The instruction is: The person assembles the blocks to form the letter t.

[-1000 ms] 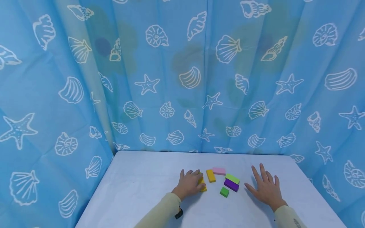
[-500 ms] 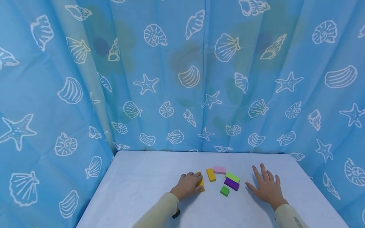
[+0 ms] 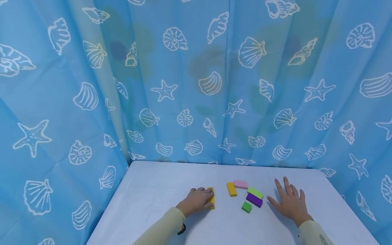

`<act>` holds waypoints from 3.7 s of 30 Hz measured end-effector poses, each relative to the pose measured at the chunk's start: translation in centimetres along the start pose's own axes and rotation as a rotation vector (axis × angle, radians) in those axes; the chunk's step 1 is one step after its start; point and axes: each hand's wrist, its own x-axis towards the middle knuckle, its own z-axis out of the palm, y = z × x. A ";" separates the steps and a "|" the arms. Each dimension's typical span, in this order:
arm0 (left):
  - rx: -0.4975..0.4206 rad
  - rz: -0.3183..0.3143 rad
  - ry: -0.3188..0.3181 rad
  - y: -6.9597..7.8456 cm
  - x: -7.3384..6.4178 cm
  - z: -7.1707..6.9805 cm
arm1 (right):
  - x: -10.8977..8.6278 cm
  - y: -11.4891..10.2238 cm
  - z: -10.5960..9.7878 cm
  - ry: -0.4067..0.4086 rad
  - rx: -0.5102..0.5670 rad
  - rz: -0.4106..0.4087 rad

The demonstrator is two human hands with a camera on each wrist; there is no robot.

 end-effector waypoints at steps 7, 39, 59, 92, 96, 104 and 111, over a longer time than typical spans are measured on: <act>-0.017 0.009 -0.024 -0.9 -0.7 0.4 | 0.6 -0.7 -0.3 0.018 -0.019 -0.030; -0.037 0.069 -0.024 -1.5 -3.3 -0.2 | 3.2 -5.1 -0.4 0.002 -0.060 -0.092; -0.074 0.032 -0.008 -1.5 -3.2 0.4 | 3.6 -7.0 -0.7 -0.004 -0.040 -0.138; -0.071 -0.018 -0.045 -0.7 -3.2 0.4 | 3.1 -10.0 0.8 0.000 -0.020 -0.208; -0.082 -0.016 -0.045 -0.6 -3.4 0.8 | 2.9 -10.4 0.9 -0.031 -0.018 -0.198; -0.074 -0.012 -0.034 -0.8 -3.1 0.0 | 3.4 -11.2 0.5 -0.036 0.002 -0.203; -0.096 -0.026 -0.049 -0.7 -2.9 0.3 | 3.2 -11.5 0.6 -0.046 -0.007 -0.198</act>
